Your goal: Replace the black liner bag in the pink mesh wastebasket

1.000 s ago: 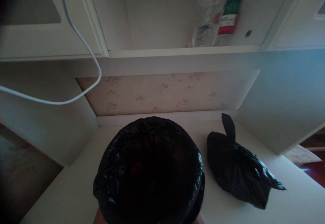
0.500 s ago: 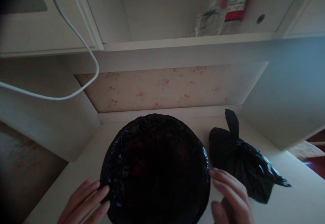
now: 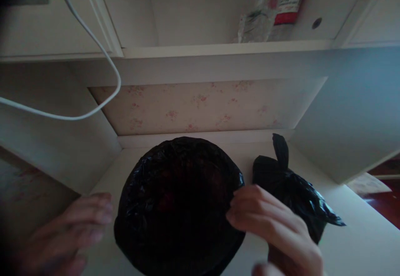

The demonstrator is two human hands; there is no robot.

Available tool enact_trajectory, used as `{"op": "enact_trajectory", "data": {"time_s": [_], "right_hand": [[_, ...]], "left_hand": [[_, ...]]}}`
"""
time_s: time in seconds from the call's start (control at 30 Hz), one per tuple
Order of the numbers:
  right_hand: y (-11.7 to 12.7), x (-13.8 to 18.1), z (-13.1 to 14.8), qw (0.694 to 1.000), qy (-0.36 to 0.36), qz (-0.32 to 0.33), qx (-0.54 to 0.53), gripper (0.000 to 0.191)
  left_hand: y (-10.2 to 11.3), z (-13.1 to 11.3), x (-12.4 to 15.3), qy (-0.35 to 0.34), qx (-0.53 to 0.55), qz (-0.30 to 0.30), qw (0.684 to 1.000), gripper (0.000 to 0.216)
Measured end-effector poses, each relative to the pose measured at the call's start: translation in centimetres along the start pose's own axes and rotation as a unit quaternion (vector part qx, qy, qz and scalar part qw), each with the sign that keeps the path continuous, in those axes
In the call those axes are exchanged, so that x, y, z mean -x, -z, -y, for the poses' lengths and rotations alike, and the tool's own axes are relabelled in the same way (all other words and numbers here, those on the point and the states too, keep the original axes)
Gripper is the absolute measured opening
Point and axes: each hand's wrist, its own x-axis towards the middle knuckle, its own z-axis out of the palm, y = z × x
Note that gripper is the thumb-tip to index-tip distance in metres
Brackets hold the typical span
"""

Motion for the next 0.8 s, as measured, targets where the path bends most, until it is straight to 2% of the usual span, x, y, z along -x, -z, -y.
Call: {"op": "enact_trajectory", "data": {"time_s": [0.07,0.1,0.17,0.23,0.27,0.3,0.33,0.43,0.53,0.67,0.8], "right_hand": [[-0.2,-4.1,-0.7,0.999,-0.031,0.000,-0.011,0.020],[-0.8,-6.3,-1.4,0.998,-0.066,0.013,0.000,0.019],[-3.0,-10.7,-3.4,0.992,-0.095,0.077,0.021,0.030],[-5.9,-14.0,-5.7,0.978,-0.093,0.171,0.080,0.047],[-7.4,-15.2,-6.8,0.960,-0.082,0.241,0.117,0.057],[-8.7,-16.0,-7.8,0.936,-0.068,0.312,0.147,0.063],[-9.8,-16.6,-8.7,0.921,-0.060,0.352,0.154,0.064],[-11.6,-17.1,-10.6,0.887,-0.061,0.425,0.168,0.056],[-11.4,-17.0,-11.8,0.875,-0.074,0.445,0.176,0.047],[-10.1,-16.7,-12.5,0.871,-0.090,0.454,0.166,0.045],[-9.5,-16.4,-12.4,0.871,-0.112,0.449,0.163,0.047]], "left_hand": [[0.2,1.3,-3.9,0.089,-0.036,-0.025,0.995,0.019],[-0.1,2.2,-6.0,0.130,-0.044,-0.013,0.990,0.021],[-1.6,4.2,-9.8,0.214,-0.023,0.031,0.976,0.043],[-3.5,6.1,-12.3,0.265,0.003,0.080,0.961,0.064],[-4.4,7.0,-13.0,0.279,0.020,0.105,0.954,0.071],[-5.2,7.7,-13.4,0.284,0.031,0.119,0.951,0.075],[-5.8,8.2,-13.5,0.285,0.042,0.130,0.949,0.076],[-6.5,9.0,-13.1,0.285,0.084,0.157,0.942,0.062],[-5.8,9.0,-12.3,0.315,0.136,0.169,0.924,0.051],[-4.9,8.7,-11.7,0.369,0.191,0.163,0.895,0.056],[-4.9,8.3,-11.5,0.396,0.243,0.166,0.870,0.055]]}}
